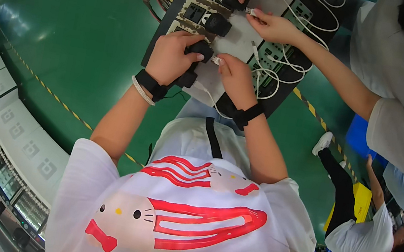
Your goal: Plug electronic components into a testing rack and organize components on a manufacturing line.
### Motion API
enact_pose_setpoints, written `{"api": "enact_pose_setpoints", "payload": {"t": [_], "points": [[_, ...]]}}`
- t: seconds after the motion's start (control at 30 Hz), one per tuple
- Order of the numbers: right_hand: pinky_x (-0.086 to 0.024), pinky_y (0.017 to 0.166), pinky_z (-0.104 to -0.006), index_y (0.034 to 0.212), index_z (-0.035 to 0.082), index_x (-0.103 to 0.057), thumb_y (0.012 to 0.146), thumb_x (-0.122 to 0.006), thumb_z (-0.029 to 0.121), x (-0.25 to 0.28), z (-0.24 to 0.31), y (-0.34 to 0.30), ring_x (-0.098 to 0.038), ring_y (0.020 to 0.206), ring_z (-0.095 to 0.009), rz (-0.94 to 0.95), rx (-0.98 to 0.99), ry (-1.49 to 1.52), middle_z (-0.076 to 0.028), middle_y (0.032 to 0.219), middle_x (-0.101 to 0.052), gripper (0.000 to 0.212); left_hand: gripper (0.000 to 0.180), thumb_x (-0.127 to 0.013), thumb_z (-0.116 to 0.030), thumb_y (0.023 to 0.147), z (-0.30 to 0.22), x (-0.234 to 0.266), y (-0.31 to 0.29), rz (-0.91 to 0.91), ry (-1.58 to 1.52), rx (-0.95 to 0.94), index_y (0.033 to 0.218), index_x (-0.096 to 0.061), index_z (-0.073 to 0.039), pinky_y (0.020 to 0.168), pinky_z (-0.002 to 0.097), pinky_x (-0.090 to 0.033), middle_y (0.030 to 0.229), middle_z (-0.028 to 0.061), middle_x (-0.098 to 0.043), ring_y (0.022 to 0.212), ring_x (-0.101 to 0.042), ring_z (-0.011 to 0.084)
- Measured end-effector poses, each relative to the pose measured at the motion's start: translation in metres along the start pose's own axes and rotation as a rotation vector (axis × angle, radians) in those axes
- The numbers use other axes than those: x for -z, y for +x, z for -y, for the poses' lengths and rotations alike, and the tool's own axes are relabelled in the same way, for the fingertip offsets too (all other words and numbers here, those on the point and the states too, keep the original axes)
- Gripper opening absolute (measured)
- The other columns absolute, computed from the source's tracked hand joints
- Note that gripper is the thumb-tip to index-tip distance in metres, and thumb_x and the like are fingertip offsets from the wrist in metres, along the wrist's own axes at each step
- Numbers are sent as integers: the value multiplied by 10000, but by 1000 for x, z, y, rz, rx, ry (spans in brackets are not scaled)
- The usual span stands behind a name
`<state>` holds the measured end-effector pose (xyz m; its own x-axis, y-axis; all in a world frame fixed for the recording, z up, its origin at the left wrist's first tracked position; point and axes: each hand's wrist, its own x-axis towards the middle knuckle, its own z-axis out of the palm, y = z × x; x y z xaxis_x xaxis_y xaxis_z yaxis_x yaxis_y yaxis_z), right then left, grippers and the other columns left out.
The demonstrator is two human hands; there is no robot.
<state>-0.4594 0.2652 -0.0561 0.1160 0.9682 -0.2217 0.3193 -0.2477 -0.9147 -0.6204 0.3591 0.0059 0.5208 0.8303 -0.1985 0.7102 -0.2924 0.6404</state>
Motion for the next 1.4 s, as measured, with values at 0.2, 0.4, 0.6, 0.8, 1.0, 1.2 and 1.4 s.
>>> {"api": "enact_pose_setpoints", "payload": {"t": [0.2, 0.4, 0.6, 0.8, 1.0, 1.2, 1.4], "points": [[-462, 703, -436, 963, -7, -630, 883, -518, 84, -4, 12, -4, -593, 800, -389, -60, -19, -20, -208, 835, -617, 165, 411, -750, -162, 668, -2, 1, 2, -3, -18, 10, 1064, -679, -79, 748, 381, -506, 949, 138, -659, 815, -632, 320], [-458, 637, -419, 1028, 28, -509, 901, -497, 55, -6, 32, 1, -595, 715, -374, -72, -169, -90, -191, 766, -594, 130, 413, -754, -164, 662, -2, 2, 4, 6, 23, -2, 1058, -678, -75, 745, 390, -502, 924, 137, -657, 813, -628, 328], [-439, 643, -449, 1032, 41, -464, 902, -483, 34, -30, 23, 2, -587, 743, -401, -251, -103, 31, -204, 795, -592, 131, 407, -754, -162, 667, -5, 0, 6, -18, 54, -51, 1056, -675, -73, 739, 396, -499, 916, 135, -654, 820, -622, 333], [-449, 720, -468, 1016, 8, -510, 860, -548, 85, 9, 33, 8, -576, 804, -400, 62, 3, -333, -221, 856, -593, 178, 406, -739, -177, 692, 0, 1, 4, 13, 62, -62, 1077, -661, -74, 752, 394, -495, 938, 129, -655, 841, -621, 334], [-431, 839, -438, 973, 8, -586, 822, -615, 140, 52, 8, 13, -553, 887, -372, -250, 50, -726, -182, 877, -613, 202, 363, -685, -256, 760, 2, 8, 10, 47, 154, -182, 1075, -654, -76, 759, 406, -490, 957, 125, -658, 876, -620, 332], [-446, 648, -326, 968, 17, -566, 927, -477, 126, 62, 26, 0, -572, 676, -214, -160, -90, 45, -75, 748, -592, 147, 377, -655, -323, 794, -13, 18, 36, -21, 131, -41, 1065, -646, -62, 774, 420, -486, 1013, 150, -648, 906, -620, 330], [-416, 641, -248, 1002, 6, -588, 943, -501, 159, 59, 46, -9, -495, 674, -100, -37, -84, 137, -6, 729, -536, 186, 411, -681, -223, 777, -15, 14, 37, 57, -32, 68, 1159, -620, -87, 762, 414, -483, 863, 207, -649, 854, -619, 367]]}}
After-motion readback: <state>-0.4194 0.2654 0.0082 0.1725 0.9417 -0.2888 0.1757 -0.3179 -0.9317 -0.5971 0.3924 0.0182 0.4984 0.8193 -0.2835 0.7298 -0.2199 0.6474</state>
